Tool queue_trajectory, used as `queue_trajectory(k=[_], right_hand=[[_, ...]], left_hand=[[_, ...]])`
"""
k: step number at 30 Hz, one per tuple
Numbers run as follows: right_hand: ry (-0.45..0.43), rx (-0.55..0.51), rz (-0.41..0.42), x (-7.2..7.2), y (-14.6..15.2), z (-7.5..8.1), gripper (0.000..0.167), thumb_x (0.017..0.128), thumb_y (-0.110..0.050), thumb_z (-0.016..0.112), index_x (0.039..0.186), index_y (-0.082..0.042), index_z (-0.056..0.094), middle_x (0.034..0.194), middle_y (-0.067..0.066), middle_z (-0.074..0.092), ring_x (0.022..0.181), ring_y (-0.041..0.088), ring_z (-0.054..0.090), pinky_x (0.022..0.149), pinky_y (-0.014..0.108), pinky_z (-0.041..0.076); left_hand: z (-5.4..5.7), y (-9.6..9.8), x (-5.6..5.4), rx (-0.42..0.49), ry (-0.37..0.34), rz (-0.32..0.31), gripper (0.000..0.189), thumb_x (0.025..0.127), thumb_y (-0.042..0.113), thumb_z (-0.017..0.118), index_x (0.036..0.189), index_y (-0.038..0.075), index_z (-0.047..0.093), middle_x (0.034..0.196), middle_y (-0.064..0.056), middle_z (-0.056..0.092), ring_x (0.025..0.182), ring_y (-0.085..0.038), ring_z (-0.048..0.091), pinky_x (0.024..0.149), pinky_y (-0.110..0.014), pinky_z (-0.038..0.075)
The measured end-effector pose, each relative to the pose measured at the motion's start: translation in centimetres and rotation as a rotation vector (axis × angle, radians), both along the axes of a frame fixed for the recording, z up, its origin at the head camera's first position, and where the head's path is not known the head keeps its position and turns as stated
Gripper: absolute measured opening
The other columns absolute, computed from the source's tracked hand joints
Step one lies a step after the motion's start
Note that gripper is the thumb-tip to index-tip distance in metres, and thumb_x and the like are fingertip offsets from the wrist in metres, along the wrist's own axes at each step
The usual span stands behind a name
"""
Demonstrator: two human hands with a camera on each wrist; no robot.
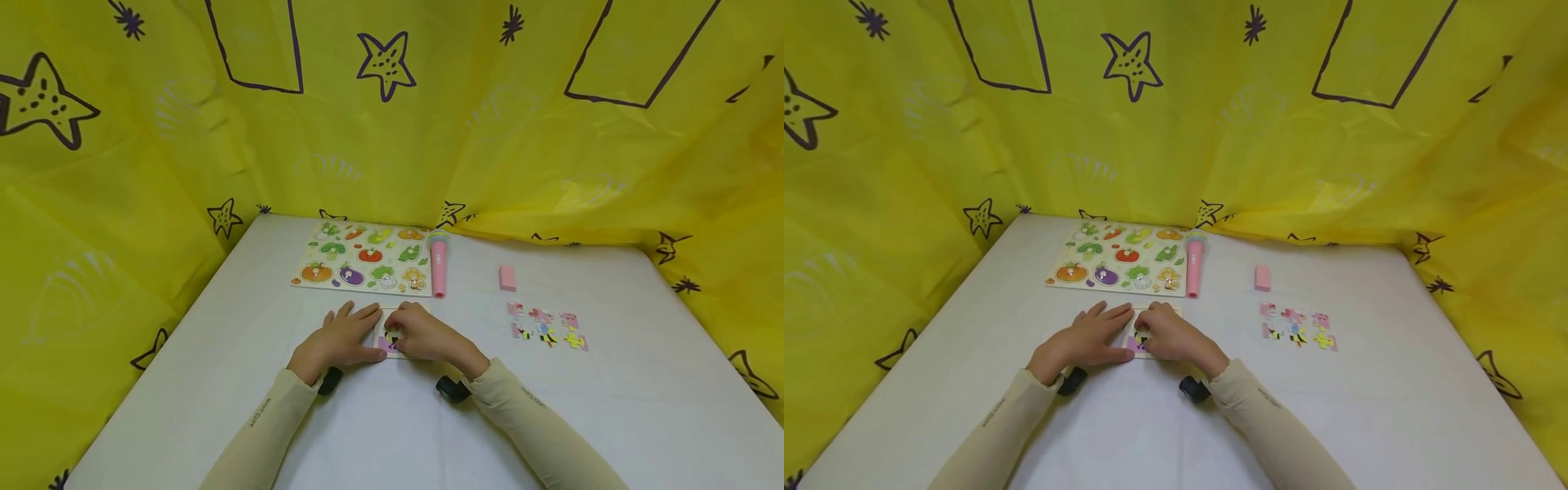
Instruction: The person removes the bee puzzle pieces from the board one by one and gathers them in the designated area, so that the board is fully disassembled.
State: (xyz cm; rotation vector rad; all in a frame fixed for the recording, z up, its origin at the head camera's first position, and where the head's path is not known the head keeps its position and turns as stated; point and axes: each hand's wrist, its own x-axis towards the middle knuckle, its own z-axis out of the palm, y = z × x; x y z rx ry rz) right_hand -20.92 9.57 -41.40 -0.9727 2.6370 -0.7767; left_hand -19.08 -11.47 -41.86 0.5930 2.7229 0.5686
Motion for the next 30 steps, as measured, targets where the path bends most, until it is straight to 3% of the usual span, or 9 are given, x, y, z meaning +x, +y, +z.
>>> queue_trajectory(k=[7, 17, 30], right_hand=[[0.003, -0.007, 0.028, -0.1, -0.4, -0.2, 0.024, 0.087, 0.008, 0.071, 0.111, 0.005, 0.074, 0.106, 0.008, 0.063, 0.102, 0.025, 0.054, 0.094, 0.039, 0.049], [-0.012, -0.031, 0.001, 0.3, -0.5, -0.8, 0.019, 0.090, 0.010, 0.070, 0.108, 0.004, 0.070, 0.107, 0.009, 0.059, 0.101, 0.025, 0.056, 0.095, 0.042, 0.052], [0.036, -0.062, -0.004, 0.9, -0.4, -1.0, 0.019, 0.091, 0.013, 0.069, 0.107, 0.004, 0.066, 0.102, 0.008, 0.057, 0.094, 0.023, 0.055, 0.088, 0.039, 0.052]], left_hand=[[0.1, -0.1, 0.1, 0.003, 0.006, -0.004, 0.085, 0.098, 0.042, 0.078, 0.166, 0.006, 0.040, 0.174, -0.006, 0.032, 0.158, -0.053, 0.015, 0.121, -0.077, 0.011], [0.2, 0.1, 0.2, 0.003, -0.003, 0.009, 0.085, 0.098, 0.040, 0.079, 0.166, 0.007, 0.041, 0.174, -0.006, 0.032, 0.158, -0.052, 0.014, 0.122, -0.076, 0.010], [0.2, 0.3, 0.2, -0.004, -0.005, 0.018, 0.085, 0.098, 0.041, 0.079, 0.166, 0.007, 0.040, 0.174, -0.005, 0.031, 0.159, -0.050, 0.014, 0.123, -0.075, 0.010]])
